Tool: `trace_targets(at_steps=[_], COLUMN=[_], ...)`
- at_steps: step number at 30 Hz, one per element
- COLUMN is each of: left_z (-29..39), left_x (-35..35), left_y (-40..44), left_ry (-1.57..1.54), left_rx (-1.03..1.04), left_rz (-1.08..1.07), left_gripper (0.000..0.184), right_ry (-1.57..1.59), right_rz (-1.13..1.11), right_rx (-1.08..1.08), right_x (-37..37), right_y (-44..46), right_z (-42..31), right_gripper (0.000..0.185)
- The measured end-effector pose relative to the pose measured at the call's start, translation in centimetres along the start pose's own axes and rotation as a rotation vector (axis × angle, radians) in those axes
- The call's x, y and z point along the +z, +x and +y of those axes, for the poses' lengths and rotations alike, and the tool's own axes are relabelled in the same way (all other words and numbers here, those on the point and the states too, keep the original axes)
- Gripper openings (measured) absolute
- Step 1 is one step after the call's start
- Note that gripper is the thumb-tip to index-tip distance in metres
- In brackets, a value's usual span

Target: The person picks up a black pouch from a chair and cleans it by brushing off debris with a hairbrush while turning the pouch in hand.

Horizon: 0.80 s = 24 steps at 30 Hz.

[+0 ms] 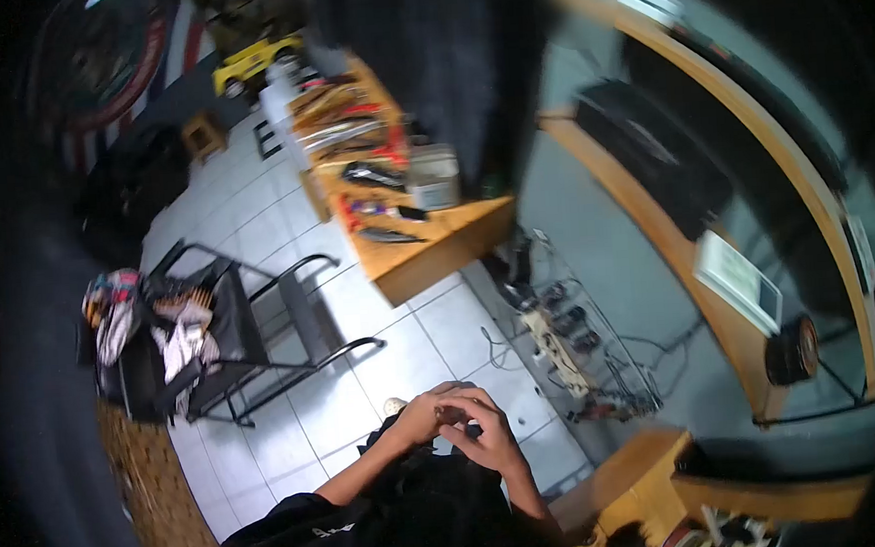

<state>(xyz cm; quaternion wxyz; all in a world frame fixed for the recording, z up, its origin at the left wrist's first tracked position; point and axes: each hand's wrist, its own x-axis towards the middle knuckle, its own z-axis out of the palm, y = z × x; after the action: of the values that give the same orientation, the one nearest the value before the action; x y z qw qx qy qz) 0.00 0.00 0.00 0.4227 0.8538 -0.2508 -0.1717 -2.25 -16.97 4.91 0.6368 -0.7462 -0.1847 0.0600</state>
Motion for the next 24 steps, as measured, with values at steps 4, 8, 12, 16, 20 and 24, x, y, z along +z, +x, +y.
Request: trace_targets(at_steps=[4,8,12,16,20,24], left_z=[-3.4,-4.0,-6.3,-9.0,-9.7,-9.9], left_x=[-4.0,-7.2,-9.8,-11.1,-13.2,-14.7], left_y=[-4.6,-17.9,-28.0,-39.7,-50.4,-58.8], left_ry=[0.013,0.027,-0.002,0.169,0.188,0.106], left_rx=[0.017,-0.073,-0.002,-0.114,-0.217,-0.391], left_rz=[0.484,0.65,0.704,0.721,0.9,1.115], left_gripper=[0.043,0.042,0.052,0.058,0.05,0.037], right_ry=[0.226,0.466,0.79,0.77,0.53,0.281], right_rz=[-0.043,-0.279,-0.374,-0.542,-0.702,-0.801], right_rx=[0.335,0.745,0.851,0.836,0.77,0.632], right_x=[6.2,17.2,28.7,40.4,51.9,61.0], right_y=[4.0,3.0,4.4,4.0,3.9,3.2], right_z=[3.4,2.6,-0.2,-1.1,-5.6,-9.3], right_gripper=[0.037,0.039,0.036,0.026,0.026,0.028])
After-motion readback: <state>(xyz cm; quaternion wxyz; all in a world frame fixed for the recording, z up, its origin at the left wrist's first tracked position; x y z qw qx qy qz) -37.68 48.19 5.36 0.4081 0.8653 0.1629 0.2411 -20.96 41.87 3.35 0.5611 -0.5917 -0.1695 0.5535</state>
